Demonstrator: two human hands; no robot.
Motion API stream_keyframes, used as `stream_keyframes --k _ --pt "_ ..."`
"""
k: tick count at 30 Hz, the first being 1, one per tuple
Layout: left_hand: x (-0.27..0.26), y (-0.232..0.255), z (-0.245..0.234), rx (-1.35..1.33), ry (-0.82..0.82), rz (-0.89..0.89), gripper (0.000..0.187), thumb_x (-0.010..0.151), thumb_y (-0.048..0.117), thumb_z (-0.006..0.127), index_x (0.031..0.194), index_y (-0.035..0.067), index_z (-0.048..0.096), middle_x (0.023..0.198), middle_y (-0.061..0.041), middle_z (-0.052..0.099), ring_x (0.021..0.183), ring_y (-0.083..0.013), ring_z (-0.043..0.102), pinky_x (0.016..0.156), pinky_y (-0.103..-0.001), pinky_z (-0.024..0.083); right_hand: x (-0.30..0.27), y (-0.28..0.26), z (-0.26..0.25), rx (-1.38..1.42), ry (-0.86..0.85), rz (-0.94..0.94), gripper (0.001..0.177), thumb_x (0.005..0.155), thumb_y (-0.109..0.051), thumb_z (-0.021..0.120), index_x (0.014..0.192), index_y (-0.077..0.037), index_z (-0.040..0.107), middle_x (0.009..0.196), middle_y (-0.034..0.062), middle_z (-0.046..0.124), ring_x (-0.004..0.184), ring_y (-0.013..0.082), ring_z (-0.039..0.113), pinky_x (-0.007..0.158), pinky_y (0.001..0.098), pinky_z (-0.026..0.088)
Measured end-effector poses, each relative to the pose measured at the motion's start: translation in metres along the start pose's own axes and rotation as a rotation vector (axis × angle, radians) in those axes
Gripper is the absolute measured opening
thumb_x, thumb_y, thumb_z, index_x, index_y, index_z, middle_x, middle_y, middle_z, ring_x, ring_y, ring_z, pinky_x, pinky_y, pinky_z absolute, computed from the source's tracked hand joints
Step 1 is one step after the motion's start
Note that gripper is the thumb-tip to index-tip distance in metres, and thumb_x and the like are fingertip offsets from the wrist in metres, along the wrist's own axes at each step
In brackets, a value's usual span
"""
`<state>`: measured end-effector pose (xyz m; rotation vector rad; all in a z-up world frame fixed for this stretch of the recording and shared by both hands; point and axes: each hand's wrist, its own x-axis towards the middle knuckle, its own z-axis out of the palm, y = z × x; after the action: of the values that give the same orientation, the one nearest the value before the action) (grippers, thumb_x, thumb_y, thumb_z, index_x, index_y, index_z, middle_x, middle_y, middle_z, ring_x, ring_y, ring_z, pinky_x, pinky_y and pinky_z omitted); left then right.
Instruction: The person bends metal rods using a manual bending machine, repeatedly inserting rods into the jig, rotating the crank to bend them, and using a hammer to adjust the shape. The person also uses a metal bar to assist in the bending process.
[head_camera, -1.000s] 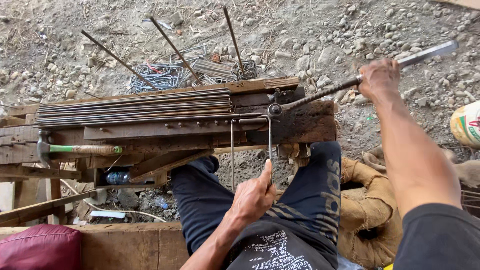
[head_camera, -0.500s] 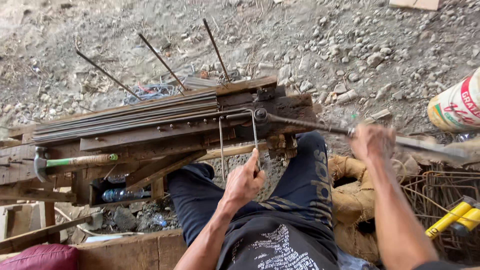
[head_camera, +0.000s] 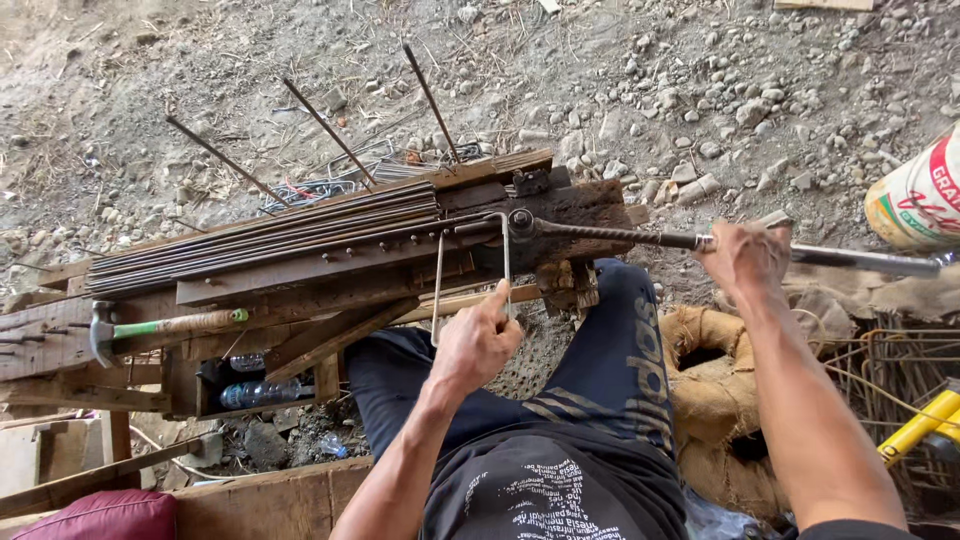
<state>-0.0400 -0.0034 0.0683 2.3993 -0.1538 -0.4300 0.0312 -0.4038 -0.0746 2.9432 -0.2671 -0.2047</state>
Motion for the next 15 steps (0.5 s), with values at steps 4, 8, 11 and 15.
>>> stream_keyframes --k 4,8,11,15 --pt "0.002 0.014 0.006 0.083 -0.076 -0.045 0.07 0.086 0.022 0.048 0.153 0.008 0.034 0.07 -0.005 0.067 0.066 -0.0311 0.064 0.065 -0.049 0.05 -0.008 -0.002 -0.009 -0.106 -0.034 0.046 0.048 0.091 -0.073 0.061 0.08 -0.027 0.061 0.056 -0.0103 0.051 0.055 0.0083 0.05 0.083 0.0318 0.041" --pt "0.001 0.018 0.007 0.044 -0.058 -0.025 0.065 0.086 0.017 0.047 0.149 0.004 0.037 0.064 -0.007 0.058 0.056 -0.0285 0.057 0.053 -0.048 0.046 0.011 0.002 -0.003 0.032 0.081 0.002 0.034 0.093 -0.052 0.072 0.074 -0.026 0.06 0.06 -0.0097 0.056 0.06 0.0095 0.051 0.078 0.0286 0.037" --pt "0.001 0.025 0.003 0.053 -0.082 -0.042 0.059 0.087 0.017 0.047 0.144 0.005 0.04 0.065 -0.004 0.061 0.061 -0.0292 0.06 0.058 -0.048 0.047 0.039 0.01 0.009 0.012 -0.002 -0.013 0.025 0.089 -0.041 0.072 0.077 -0.023 0.06 0.065 -0.0051 0.059 0.068 0.0126 0.055 0.087 0.0323 0.04" --pt "0.003 0.038 -0.018 0.065 -0.144 -0.073 0.055 0.084 0.02 0.044 0.137 0.004 0.044 0.076 -0.016 0.064 0.069 -0.0359 0.059 0.061 -0.052 0.044 0.051 0.009 0.012 -0.065 -0.015 -0.023 0.044 0.089 -0.067 0.065 0.082 -0.024 0.062 0.067 -0.0069 0.062 0.067 0.0103 0.055 0.082 0.0289 0.039"
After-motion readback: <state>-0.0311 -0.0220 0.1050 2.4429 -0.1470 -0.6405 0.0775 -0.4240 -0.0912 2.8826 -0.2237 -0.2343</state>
